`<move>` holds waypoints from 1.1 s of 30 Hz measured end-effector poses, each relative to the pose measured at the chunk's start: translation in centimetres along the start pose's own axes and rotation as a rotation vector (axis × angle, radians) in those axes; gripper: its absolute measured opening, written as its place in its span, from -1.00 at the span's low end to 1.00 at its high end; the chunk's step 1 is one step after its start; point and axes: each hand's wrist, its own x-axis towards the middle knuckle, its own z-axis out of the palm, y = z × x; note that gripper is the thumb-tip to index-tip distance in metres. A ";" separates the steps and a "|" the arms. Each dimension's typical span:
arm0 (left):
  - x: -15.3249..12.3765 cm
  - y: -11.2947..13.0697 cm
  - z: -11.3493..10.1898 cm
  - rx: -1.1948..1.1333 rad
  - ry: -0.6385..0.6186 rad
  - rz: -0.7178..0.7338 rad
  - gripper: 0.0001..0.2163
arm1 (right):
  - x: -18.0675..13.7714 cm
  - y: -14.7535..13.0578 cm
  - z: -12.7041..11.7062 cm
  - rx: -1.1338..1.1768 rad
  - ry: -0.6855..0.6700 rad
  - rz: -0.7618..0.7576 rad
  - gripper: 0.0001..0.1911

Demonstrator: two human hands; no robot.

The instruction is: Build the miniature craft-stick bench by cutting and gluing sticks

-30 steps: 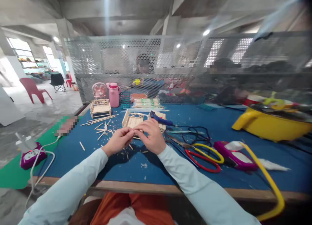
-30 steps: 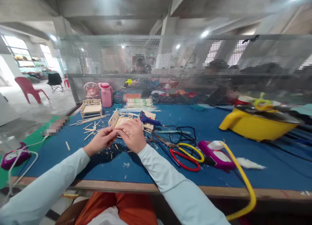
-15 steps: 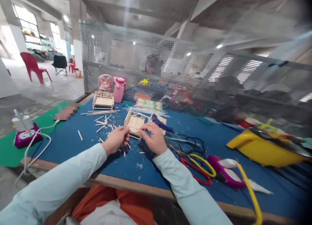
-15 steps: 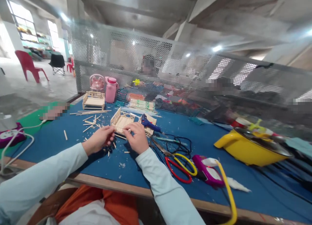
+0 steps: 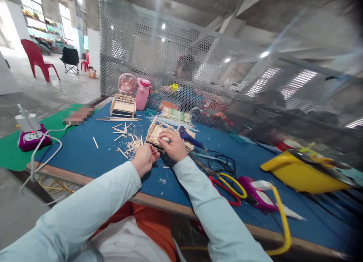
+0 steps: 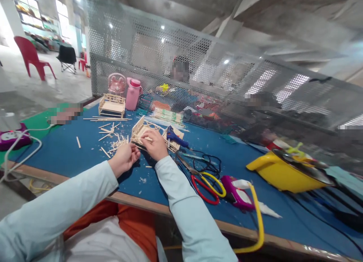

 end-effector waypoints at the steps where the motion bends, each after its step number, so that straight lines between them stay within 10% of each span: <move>1: -0.1 0.2 -0.5 0.058 0.008 0.065 -0.86 | 0.0 0.1 0.1 0.012 -0.005 0.011 -0.91; 6: 0.9 4.2 -3.3 0.346 -0.011 0.558 -0.73 | 0.2 0.5 0.9 0.099 -0.041 0.104 -0.90; 13: 4.6 6.8 -5.0 1.054 -0.418 1.229 -0.23 | 0.5 0.7 1.6 0.272 -0.017 0.278 -0.86; 33: 3.2 6.5 -4.1 1.589 -0.326 1.198 -0.17 | 1.6 0.5 1.0 0.380 -0.095 0.345 -0.91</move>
